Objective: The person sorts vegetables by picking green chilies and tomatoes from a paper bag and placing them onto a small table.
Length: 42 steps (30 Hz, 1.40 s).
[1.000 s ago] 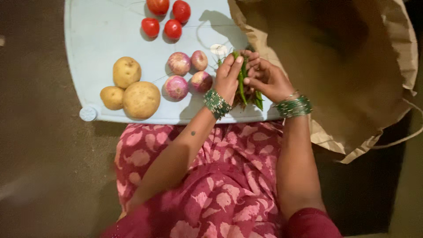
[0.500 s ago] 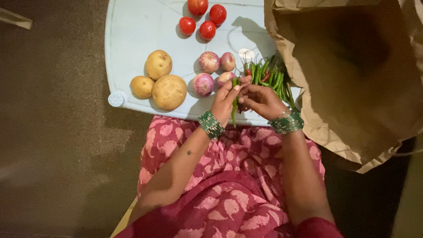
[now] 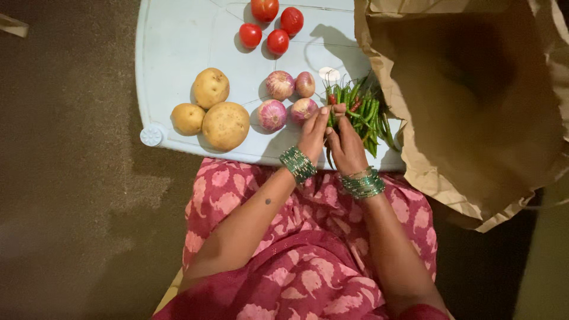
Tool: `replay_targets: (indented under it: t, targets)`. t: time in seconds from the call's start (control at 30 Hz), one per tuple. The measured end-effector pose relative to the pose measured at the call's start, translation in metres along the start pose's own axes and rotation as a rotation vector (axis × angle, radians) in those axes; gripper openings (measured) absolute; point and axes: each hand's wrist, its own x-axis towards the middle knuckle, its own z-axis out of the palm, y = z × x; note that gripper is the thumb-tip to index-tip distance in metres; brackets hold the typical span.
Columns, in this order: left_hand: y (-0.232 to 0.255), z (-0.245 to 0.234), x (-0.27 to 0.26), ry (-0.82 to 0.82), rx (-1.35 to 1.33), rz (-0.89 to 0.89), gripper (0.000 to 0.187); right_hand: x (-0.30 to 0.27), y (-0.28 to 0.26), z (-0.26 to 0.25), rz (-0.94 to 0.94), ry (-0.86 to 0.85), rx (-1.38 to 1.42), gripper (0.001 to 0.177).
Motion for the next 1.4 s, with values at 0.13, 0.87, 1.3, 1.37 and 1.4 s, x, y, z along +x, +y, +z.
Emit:
replay_targets:
  t: [0.13,0.87,1.3,1.37,1.4]
  targets:
    - [0.008,-0.001,0.007,-0.069,0.304,0.12,0.039,0.007,0.009,-0.001,0.148,-0.071,0.205,0.046]
    - [0.044,0.02,0.007,0.014,0.21,-0.048,0.032,0.018,0.004,-0.003,0.3,-0.167,1.183,0.031]
    - [0.036,0.025,0.009,-0.029,0.049,0.138,0.028,0.019,0.008,-0.006,0.426,-0.136,0.855,0.039]
    - [0.031,0.022,0.012,-0.024,0.105,0.214,0.027,0.015,0.008,-0.002,0.244,-0.079,0.447,0.047]
    - [0.028,0.021,0.013,-0.021,0.133,0.251,0.027,0.013,0.008,0.0,0.158,-0.026,0.231,0.044]
